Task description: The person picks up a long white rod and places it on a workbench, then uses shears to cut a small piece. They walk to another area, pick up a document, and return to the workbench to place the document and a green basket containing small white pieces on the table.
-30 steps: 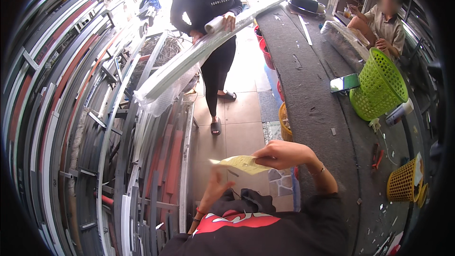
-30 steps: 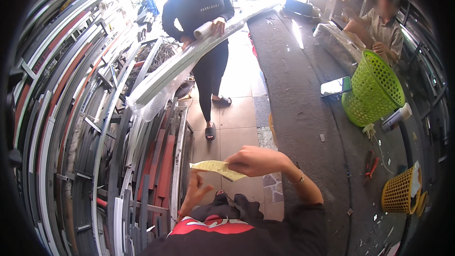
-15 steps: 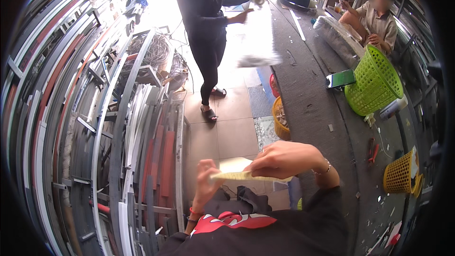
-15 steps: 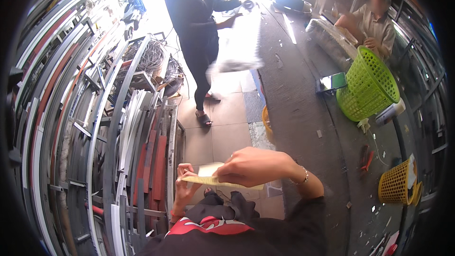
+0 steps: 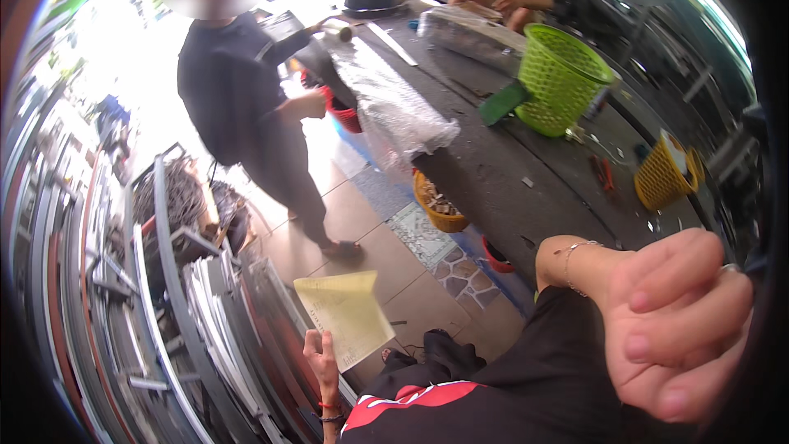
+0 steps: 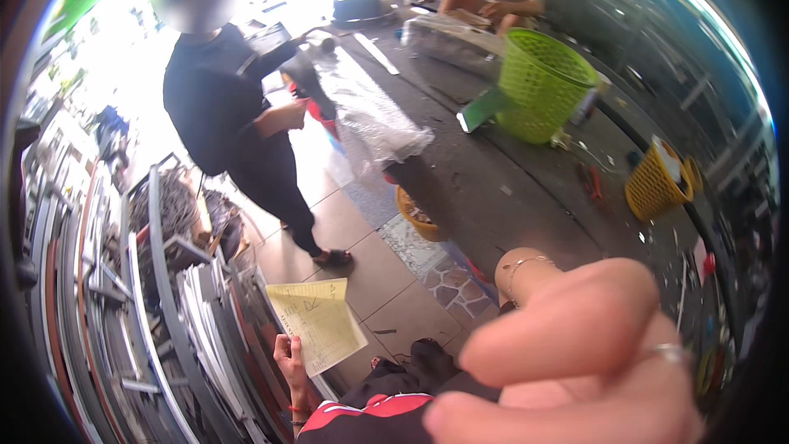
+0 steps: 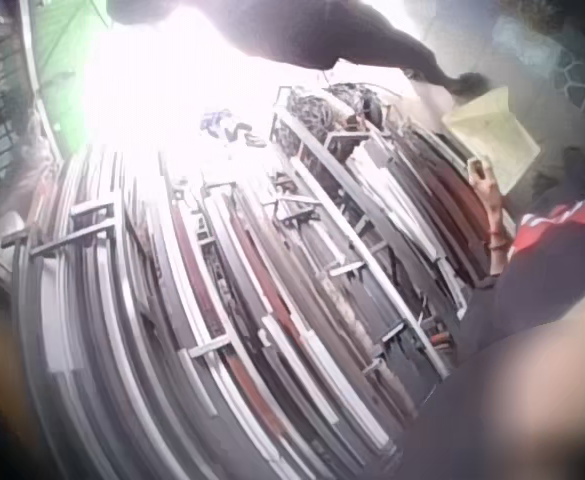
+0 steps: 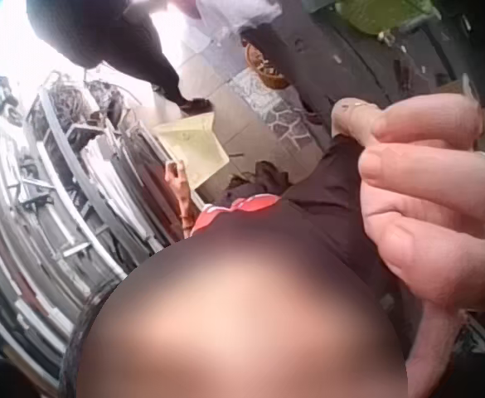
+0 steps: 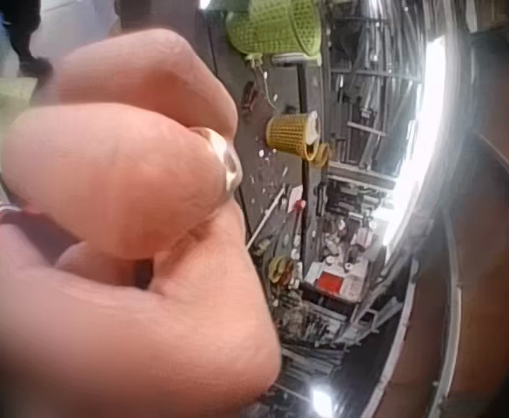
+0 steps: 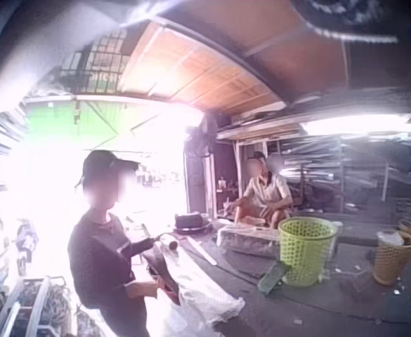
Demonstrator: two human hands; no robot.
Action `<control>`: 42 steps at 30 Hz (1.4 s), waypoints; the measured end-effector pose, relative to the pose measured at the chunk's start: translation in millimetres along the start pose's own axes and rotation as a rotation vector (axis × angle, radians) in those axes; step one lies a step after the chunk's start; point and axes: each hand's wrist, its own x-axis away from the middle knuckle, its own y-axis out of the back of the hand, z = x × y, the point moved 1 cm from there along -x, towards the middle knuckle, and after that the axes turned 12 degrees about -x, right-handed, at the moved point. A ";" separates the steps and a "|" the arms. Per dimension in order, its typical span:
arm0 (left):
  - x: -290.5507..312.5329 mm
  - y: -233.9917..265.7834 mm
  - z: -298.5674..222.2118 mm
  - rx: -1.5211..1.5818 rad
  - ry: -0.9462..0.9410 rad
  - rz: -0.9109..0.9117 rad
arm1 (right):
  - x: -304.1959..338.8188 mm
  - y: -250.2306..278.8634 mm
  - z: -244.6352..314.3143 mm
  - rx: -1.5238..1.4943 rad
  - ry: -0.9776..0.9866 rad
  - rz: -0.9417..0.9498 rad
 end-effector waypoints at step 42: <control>21.5 -171.6 -49.9 -0.030 -0.406 0.450 | 352.8 204.4 473.5 0.668 -1.612 0.048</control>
